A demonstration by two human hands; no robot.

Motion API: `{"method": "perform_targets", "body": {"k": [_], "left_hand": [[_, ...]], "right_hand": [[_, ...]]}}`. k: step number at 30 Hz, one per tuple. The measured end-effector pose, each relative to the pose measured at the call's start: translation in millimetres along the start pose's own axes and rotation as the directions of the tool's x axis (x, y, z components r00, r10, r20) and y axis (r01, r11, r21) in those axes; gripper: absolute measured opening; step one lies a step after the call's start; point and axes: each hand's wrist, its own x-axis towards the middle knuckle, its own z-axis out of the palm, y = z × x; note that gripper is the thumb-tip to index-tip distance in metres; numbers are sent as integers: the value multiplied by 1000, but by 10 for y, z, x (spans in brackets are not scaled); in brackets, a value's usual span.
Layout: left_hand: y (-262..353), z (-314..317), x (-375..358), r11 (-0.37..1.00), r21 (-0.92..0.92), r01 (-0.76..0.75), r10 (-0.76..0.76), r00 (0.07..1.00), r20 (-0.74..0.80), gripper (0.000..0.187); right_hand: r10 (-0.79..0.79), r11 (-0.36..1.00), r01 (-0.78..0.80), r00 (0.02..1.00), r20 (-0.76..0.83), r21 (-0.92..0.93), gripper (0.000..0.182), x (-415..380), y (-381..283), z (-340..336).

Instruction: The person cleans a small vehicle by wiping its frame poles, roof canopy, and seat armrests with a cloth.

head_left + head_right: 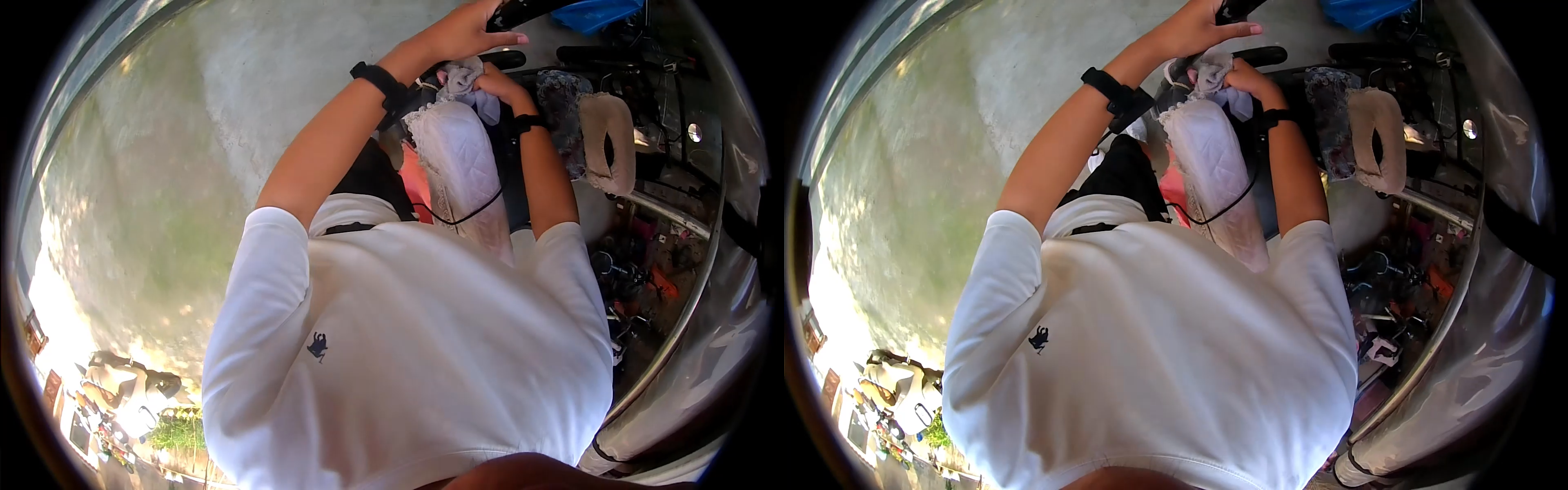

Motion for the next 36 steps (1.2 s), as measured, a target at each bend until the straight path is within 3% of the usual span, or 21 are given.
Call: {"method": "perform_targets", "body": {"k": [1, 2, 3, 4, 6, 7, 9, 10, 11, 12, 14, 16, 18, 20, 24, 26, 27, 29, 32, 34, 36], "left_hand": [[-127, -19, -72, 1000, 3, -13, 13, 1000, -1, 42], [-350, -11, -209, 986, 149, -79, 94, 991, -97, 62], [-500, -36, -331, 947, 296, -127, 185, 967, -178, 82], [-516, -105, -473, 944, 300, -137, 194, 966, -172, 82], [-385, -163, -850, 969, 234, 80, -56, 993, -107, 89], [-289, -137, -962, 969, 236, 76, -53, 993, -101, 89], [-145, -42, -1176, 954, -201, 224, -198, 970, 138, 100], [-131, 25, -1223, 952, -202, 228, -201, 969, 146, 100], [-140, 107, -1234, 969, -212, 126, -100, 986, 131, 99], [-154, 169, -1242, 976, -219, 19, 6, 993, 114, 98], [-332, 213, -1303, 936, -330, 124, -84, 988, 132, 84], [-806, 82, -1378, 982, -166, 86, -65, 990, 127, 59], [-1042, -93, -1500, 964, -131, 230, -235, 972, -26, 38], [-1241, -256, -1594, 939, -48, 341, -338, 882, -329, 28], [-1515, -421, -1679, 870, -254, 423, -493, 725, -481, 26], [-1642, -364, -1634, 870, 22, 493, -474, 847, -241, 25], [-1595, -289, -1571, 870, 24, 493, -473, 847, -242, 25], [-1440, -44, -1419, 884, 338, 322, -315, 946, -77, 29], [-1612, 119, -1227, 770, 495, 402, -452, 892, -21, 35], [-1586, 81, -1185, 756, 481, 443, -516, 857, 21, 37], [-1582, 22, -1149, 808, 257, 531, -584, 780, 226, 35]], "right_hand": [[-8, 1000, 7, 998, -66, -26, 44, -161, -192, -45], [-15, 999, 13, 997, -73, -31, 44, -325, -309, -99], [-11, 999, 19, 977, -215, 32, 43, -493, -379, -168], [0, 995, 36, 935, -354, 94, 42, -658, -483, -212], [3, 966, 83, 944, -330, 245, 42, -1146, -878, -185], [6, 913, 117, 954, -300, 392, 42, -1355, -1019, -140], [-91, 896, 194, 960, -263, 400, 41, -1529, -1208, 129], [-189, 871, 271, 955, -228, 410, 40, -1568, -1281, 305], [-235, 867, 294, 953, -191, 402, 41, -1566, -1300, 470], [-289, 928, 305, 952, -102, 216, 40, -1526, -1271, 571], [-291, 956, 292, 956, 30, -27, 49, -1391, -966, 556], [-253, 965, 255, 967, 29, -65, 49, -1672, -1134, 499], [-214, 972, 216, 976, 34, -94, 50, -1839, -1212, 371], [-257, 966, 255, 952, -168, -36, 51, -1956, -1092, 191], [-244, 967, 220, 942, -228, -127, 42, -2009, -881, -1], [-202, 974, 171, 951, -232, -148, 39, -2056, -967, 43], [-202, 973, 171, 956, -213, -156, 39, -2068, -1013, 68], [-202, 972, 173, 961, -190, -160, 40, -2027, -1071, 101], [-299, 949, 269, 933, -202, -164, 39, -1937, -1148, 133], [-251, 939, 186, 945, -209, -288, 36, -1877, -1202, 129], [-213, 937, 154, 964, -162, -314, 34, -1711, -1078, 95]]}}
